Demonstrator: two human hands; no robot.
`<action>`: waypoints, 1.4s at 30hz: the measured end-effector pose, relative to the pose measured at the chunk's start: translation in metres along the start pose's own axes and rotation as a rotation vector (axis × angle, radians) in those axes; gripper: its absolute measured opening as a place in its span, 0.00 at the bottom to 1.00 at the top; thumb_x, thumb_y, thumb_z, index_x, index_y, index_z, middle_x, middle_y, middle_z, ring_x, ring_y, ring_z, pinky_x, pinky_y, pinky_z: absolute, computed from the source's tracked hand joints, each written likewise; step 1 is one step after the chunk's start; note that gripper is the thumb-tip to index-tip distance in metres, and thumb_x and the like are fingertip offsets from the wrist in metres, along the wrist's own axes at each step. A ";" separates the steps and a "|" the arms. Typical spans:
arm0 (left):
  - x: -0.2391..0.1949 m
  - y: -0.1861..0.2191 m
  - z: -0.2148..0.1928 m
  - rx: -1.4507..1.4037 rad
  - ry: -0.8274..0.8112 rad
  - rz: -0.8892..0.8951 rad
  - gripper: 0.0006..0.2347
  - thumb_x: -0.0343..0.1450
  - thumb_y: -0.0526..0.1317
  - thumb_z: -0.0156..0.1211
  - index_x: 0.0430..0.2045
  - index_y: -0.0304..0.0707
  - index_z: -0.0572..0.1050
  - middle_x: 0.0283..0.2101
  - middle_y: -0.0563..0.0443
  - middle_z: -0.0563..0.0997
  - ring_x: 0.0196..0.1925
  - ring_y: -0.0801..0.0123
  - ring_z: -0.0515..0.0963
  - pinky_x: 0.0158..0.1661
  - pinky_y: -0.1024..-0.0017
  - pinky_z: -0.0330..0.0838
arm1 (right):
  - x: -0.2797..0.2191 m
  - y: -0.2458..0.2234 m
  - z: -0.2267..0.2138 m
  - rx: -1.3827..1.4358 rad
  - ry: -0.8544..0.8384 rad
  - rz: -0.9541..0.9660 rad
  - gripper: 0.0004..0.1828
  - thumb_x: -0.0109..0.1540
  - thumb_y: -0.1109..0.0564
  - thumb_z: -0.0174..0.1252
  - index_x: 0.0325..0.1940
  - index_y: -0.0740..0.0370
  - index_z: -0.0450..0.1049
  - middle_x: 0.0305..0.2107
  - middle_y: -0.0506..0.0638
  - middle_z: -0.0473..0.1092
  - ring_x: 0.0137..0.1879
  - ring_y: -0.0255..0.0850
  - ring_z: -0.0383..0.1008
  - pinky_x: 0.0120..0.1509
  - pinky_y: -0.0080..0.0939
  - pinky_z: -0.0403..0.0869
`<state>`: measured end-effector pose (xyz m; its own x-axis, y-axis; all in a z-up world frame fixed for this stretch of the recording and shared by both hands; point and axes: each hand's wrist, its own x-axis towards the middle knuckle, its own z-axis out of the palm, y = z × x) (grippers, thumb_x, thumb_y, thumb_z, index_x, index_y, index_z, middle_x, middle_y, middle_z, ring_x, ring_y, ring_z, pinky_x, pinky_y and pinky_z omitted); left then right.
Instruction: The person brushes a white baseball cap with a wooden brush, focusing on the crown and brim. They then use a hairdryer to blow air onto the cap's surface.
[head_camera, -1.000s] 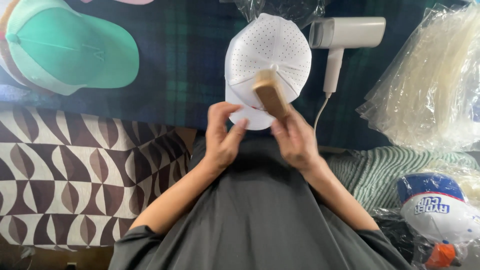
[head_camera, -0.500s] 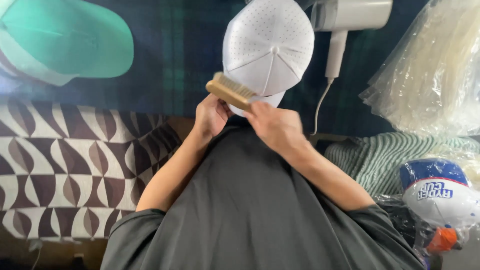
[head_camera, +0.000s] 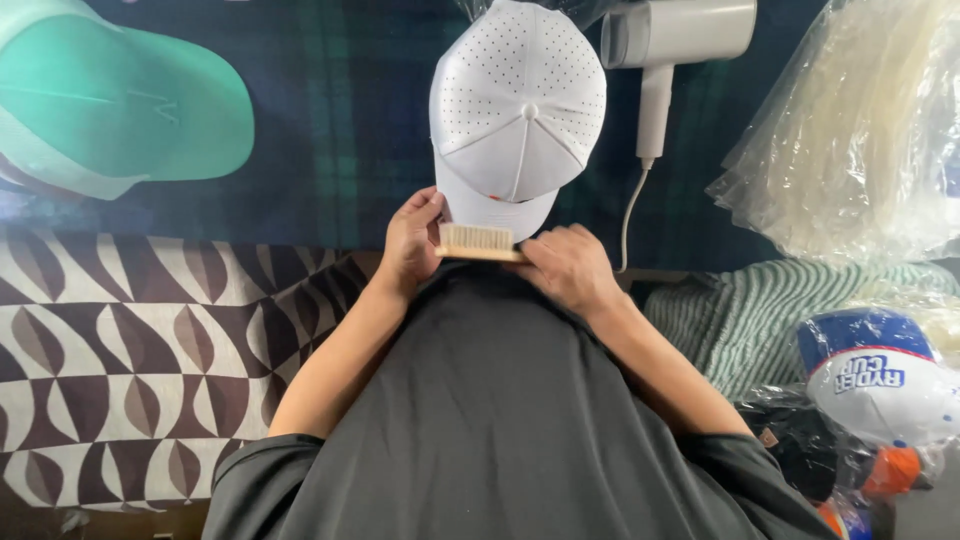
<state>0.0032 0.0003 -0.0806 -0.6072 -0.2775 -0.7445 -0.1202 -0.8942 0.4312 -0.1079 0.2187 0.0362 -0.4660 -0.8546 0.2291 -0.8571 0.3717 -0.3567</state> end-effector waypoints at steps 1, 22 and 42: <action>-0.004 0.004 0.003 0.002 -0.001 0.001 0.03 0.75 0.36 0.58 0.38 0.38 0.78 0.32 0.47 0.85 0.32 0.61 0.87 0.35 0.64 0.85 | -0.003 0.024 0.004 0.000 0.002 0.001 0.21 0.62 0.33 0.62 0.28 0.46 0.69 0.19 0.37 0.62 0.27 0.38 0.69 0.34 0.40 0.70; -0.002 -0.001 0.000 -0.019 -0.026 -0.034 0.05 0.77 0.38 0.54 0.39 0.39 0.76 0.35 0.44 0.85 0.34 0.55 0.87 0.35 0.58 0.85 | 0.008 0.070 -0.076 -0.158 0.304 0.308 0.16 0.73 0.44 0.63 0.44 0.59 0.75 0.25 0.51 0.68 0.32 0.53 0.74 0.35 0.49 0.73; 0.003 0.000 -0.008 -0.049 -0.063 -0.053 0.03 0.76 0.37 0.56 0.36 0.43 0.76 0.33 0.43 0.85 0.33 0.52 0.87 0.34 0.56 0.85 | -0.106 0.104 0.004 -0.195 0.100 0.379 0.19 0.68 0.36 0.63 0.39 0.51 0.73 0.25 0.46 0.66 0.30 0.47 0.73 0.33 0.45 0.72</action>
<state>0.0077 -0.0033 -0.0866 -0.6493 -0.2076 -0.7316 -0.1163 -0.9236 0.3653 -0.1467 0.3467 -0.0291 -0.7665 -0.6088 0.2045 -0.6422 0.7222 -0.2570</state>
